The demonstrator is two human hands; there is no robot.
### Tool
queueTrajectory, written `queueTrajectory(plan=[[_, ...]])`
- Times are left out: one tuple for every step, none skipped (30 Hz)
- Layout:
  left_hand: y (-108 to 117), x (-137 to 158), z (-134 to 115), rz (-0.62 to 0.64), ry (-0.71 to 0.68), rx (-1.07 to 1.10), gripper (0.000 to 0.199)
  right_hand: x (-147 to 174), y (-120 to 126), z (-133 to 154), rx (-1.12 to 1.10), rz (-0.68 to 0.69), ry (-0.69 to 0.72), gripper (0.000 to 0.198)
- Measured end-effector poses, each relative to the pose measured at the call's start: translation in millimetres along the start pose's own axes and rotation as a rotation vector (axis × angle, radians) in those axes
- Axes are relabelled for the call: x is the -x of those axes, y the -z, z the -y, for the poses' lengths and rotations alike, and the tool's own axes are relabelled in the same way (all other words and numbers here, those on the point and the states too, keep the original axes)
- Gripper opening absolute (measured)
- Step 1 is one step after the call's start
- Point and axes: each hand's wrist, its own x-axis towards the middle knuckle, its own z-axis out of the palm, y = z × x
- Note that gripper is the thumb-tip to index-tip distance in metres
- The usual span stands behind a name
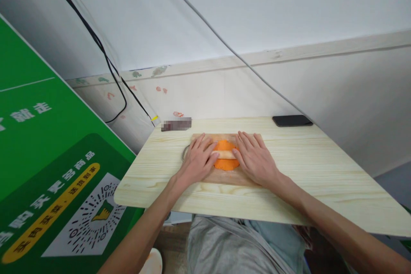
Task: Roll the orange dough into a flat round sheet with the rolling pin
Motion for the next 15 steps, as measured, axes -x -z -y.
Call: queueTrajectory(plan=[[0.1, 1.7, 0.0, -0.004, 0.001, 0.018, 0.045, -1.0, 1.0, -2.2, -0.035, 0.004, 0.019, 0.056], [0.2, 2.4, 0.6, -0.004, 0.002, 0.04, 0.042, -3.5, 2.0, -6.1, -0.082, 0.007, 0.034, 0.055], [0.4, 2.2, 1.6, -0.001, 0.002, 0.063, 0.039, -7.5, 3.1, -11.3, -0.14, 0.0, 0.042, 0.054], [0.6, 1.4, 2.9, 0.005, 0.002, 0.085, 0.035, -12.5, 3.9, -17.6, -0.21, -0.018, 0.04, 0.053], [0.9, 0.4, 4.2, 0.013, -0.001, 0.102, 0.031, -17.9, 4.3, -24.7, -0.289, -0.056, 0.019, 0.053], [1.2, -0.6, 5.4, 0.019, -0.005, 0.113, 0.028, -23.3, 4.2, -32.2, -0.373, -0.114, -0.008, 0.052], [1.4, -1.3, 6.4, 0.021, -0.011, 0.119, 0.025, -28.1, 3.2, -39.6, -0.461, -0.178, -0.044, 0.052], [1.3, -1.8, 7.3, 0.021, -0.019, 0.123, 0.024, -31.8, 1.4, -46.6, -0.545, -0.247, -0.09, 0.051], [1.0, -1.9, 8.1, 0.018, -0.028, 0.129, 0.023, -34.2, -1.2, -52.9, -0.621, -0.307, -0.141, 0.05], [0.3, -1.7, 8.9, 0.014, -0.034, 0.137, 0.021, -35.2, -4.4, -58.4, -0.686, -0.351, -0.193, 0.049], [-0.7, -1.5, 9.7, 0.002, -0.029, 0.149, 0.02, -35.1, -8.1, -62.8, -0.74, -0.376, -0.238, 0.048], [-2.1, -1.3, 10.8, -0.022, -0.006, 0.168, 0.017, -34.0, -11.9, -66.3, -0.783, -0.384, -0.28, 0.048], [-3.5, -1.2, 11.9, -0.058, 0.036, 0.193, 0.017, -32.3, -15.6, -68.6, -0.822, -0.377, -0.316, 0.048], [-5.0, -1.4, 13.0, -0.1, 0.087, 0.218, 0.018, -30.5, -18.8, -69.8, -0.861, -0.359, -0.346, 0.048], [-6.2, -1.7, 13.9, -0.141, 0.134, 0.242, 0.02, -28.7, -21.5, -70.2, -0.902, -0.335, -0.37, 0.048]])
